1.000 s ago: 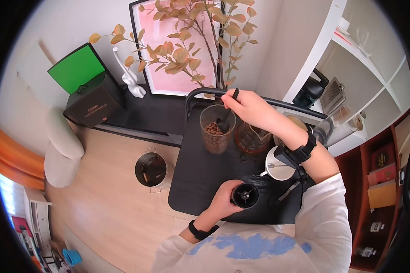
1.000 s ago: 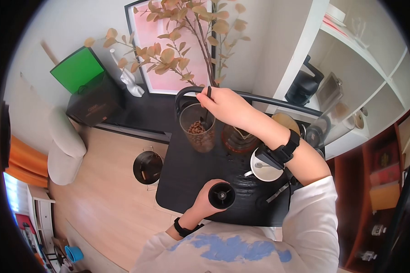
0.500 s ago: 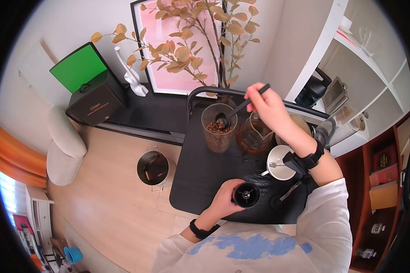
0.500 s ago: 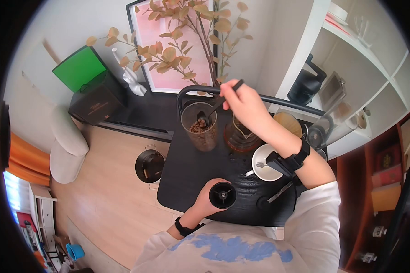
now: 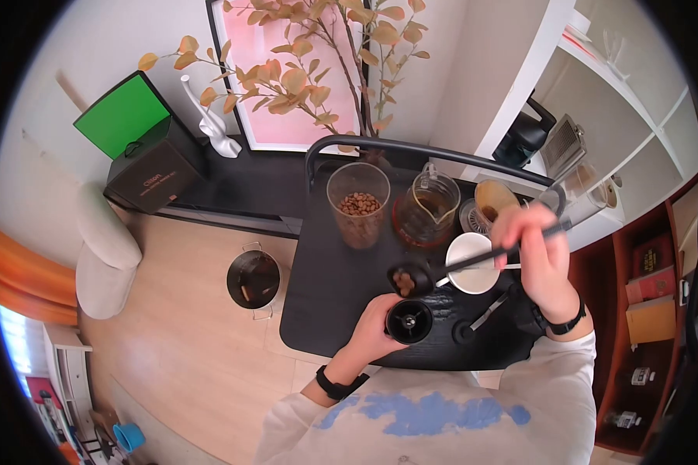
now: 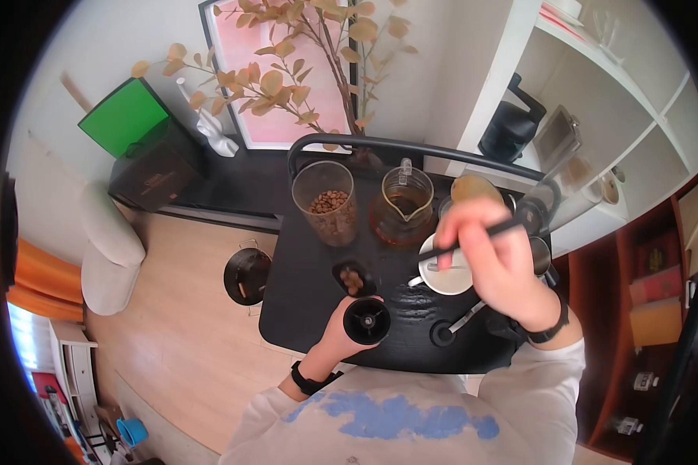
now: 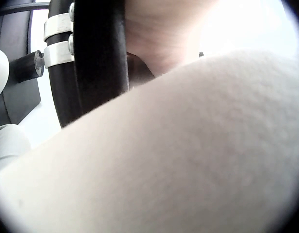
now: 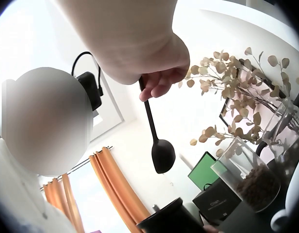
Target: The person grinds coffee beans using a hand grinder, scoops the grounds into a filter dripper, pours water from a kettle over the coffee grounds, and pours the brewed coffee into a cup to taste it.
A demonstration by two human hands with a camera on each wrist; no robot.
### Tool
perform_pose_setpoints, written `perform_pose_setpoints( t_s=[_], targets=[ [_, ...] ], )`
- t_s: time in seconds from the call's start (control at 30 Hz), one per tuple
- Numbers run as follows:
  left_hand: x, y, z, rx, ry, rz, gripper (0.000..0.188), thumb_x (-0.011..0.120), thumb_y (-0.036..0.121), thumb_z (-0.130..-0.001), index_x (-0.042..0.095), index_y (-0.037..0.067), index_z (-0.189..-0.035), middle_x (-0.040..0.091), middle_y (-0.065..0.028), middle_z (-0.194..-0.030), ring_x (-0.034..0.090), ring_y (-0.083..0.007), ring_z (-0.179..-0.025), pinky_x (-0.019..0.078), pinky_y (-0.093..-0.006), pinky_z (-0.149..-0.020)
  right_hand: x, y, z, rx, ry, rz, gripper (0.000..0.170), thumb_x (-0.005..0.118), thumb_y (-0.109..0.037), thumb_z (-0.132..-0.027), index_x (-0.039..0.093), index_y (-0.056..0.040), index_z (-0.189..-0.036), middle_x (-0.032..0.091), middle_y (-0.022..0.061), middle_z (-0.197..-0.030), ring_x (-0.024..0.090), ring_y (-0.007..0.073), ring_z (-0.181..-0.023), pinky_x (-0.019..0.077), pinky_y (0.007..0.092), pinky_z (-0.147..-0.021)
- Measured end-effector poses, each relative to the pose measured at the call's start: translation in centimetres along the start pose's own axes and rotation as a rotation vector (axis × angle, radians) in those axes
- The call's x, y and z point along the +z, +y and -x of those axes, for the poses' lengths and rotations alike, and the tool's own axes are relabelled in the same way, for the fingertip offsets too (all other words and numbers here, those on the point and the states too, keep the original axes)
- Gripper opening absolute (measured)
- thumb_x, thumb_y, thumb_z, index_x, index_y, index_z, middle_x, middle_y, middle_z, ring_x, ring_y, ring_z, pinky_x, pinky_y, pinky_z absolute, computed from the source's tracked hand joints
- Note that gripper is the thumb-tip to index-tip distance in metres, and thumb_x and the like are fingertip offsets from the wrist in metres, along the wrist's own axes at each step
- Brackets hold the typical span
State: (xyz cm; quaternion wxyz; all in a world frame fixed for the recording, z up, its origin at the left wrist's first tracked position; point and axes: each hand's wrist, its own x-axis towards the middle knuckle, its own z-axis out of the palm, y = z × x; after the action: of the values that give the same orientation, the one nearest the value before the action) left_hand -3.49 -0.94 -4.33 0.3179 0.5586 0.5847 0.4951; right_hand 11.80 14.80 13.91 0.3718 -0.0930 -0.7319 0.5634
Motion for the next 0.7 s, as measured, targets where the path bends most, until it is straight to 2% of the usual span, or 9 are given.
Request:
perform_pose_setpoints(
  t_s=[0.1,0.17,0.27,0.33,0.4,0.47,0.57,0.63,0.7],
  targets=[
    [0.2,-0.1,-0.2,0.005,0.024,0.076,0.06,0.079,0.01,-0.056,0.049,0.007,-0.108,0.055,-0.0075,-0.107,0.055,-0.02,-0.098,0.0418,-0.0309,-0.088,-1.2,-1.9,0.8,-0.226,-0.293,0.386,0.022,0.049,-0.022,-0.089,0.057,-0.0065,-0.076,0.06,0.0031,-0.073,0.056,0.0178,-0.066,0.0377,0.0303,-0.068],
    [0.3,-0.3,0.0,0.02,0.02,0.043,0.063,0.079,0.01,-0.056,0.047,0.006,-0.11,0.055,-0.0076,-0.108,0.055,-0.0192,-0.099,0.0417,-0.0306,-0.088,-0.9,-2.2,1.6,-0.25,-0.281,0.446,0.024,0.053,-0.028,-0.088,0.059,-0.0087,-0.076,0.062,0.0015,-0.073,0.057,0.0186,-0.068,0.0366,0.031,-0.068],
    [0.3,-0.9,0.1,0.018,-0.008,0.024,0.066,0.08,0.01,-0.056,0.045,0.005,-0.112,0.055,-0.0078,-0.108,0.055,-0.0186,-0.1,0.0419,-0.0302,-0.089,-1.0,-2.3,2.4,-0.235,-0.262,0.463,0.024,0.055,-0.029,-0.087,0.059,-0.009,-0.075,0.061,0.001,-0.072,0.057,0.0184,-0.068,0.0363,0.0312,-0.069],
    [0.4,-0.9,0.2,-0.001,-0.028,0.04,0.067,0.081,0.011,-0.056,0.045,0.004,-0.112,0.056,-0.008,-0.108,0.055,-0.0188,-0.1,0.0422,-0.0301,-0.089,-1.2,-2.2,2.7,-0.307,-0.299,0.512,0.023,0.056,-0.029,-0.086,0.059,-0.0089,-0.075,0.061,0.0007,-0.07,0.056,0.0183,-0.068,0.036,0.0313,-0.07],
    [0.5,-0.5,0.4,0.023,0.061,0.019,0.066,0.08,0.011,-0.056,0.046,0.004,-0.111,0.056,-0.0083,-0.107,0.055,-0.019,-0.101,0.0429,-0.0307,-0.089,-1.1,-2.2,2.9,-0.304,-0.298,0.518,0.022,0.056,-0.027,-0.086,0.059,-0.0086,-0.075,0.061,0.0003,-0.07,0.056,0.0186,-0.067,0.0356,0.0316,-0.071],
    [0.4,-0.8,0.3,0.009,0.035,0.023,0.066,0.081,0.011,-0.056,0.046,0.004,-0.111,0.056,-0.0083,-0.107,0.055,-0.0192,-0.1,0.0433,-0.0312,-0.089,-1.1,-2.1,2.9,-0.302,-0.295,0.524,0.021,0.056,-0.026,-0.086,0.059,-0.0084,-0.074,0.061,-0.0002,-0.07,0.056,0.0189,-0.067,0.0353,0.0319,-0.072],
    [0.3,-0.7,0.1,-0.001,0.006,0.029,0.067,0.081,0.011,-0.055,0.046,0.005,-0.112,0.056,-0.0085,-0.107,0.055,-0.0194,-0.1,0.0435,-0.0317,-0.089,-0.7,-1.5,3.1,-0.225,-0.247,0.488,0.018,0.052,-0.019,-0.088,0.057,-0.0069,-0.077,0.059,0.0018,-0.069,0.056,0.0159,-0.066,0.0378,0.0296,-0.07],
    [0.3,-0.6,0.0,0.002,0.004,0.031,0.067,0.081,0.011,-0.056,0.046,0.005,-0.112,0.056,-0.0086,-0.107,0.055,-0.0195,-0.1,0.0434,-0.0317,-0.089,0.2,-0.4,3.8,0.127,0.048,0.153,0.016,0.044,-0.013,-0.092,0.054,-0.0046,-0.082,0.056,0.0036,-0.069,0.056,0.0118,-0.066,0.0409,0.026,-0.068],
    [0.4,-0.5,0.0,0.026,0.045,0.039,0.065,0.081,0.011,-0.056,0.047,0.005,-0.111,0.056,-0.0082,-0.105,0.056,-0.0197,-0.098,0.0437,-0.0314,-0.087,0.0,0.6,3.2,0.167,0.092,0.07,0.02,0.038,-0.014,-0.095,0.051,-0.0027,-0.085,0.053,0.0043,-0.07,0.055,0.0092,-0.067,0.0426,0.0233,-0.065]
  ],
)
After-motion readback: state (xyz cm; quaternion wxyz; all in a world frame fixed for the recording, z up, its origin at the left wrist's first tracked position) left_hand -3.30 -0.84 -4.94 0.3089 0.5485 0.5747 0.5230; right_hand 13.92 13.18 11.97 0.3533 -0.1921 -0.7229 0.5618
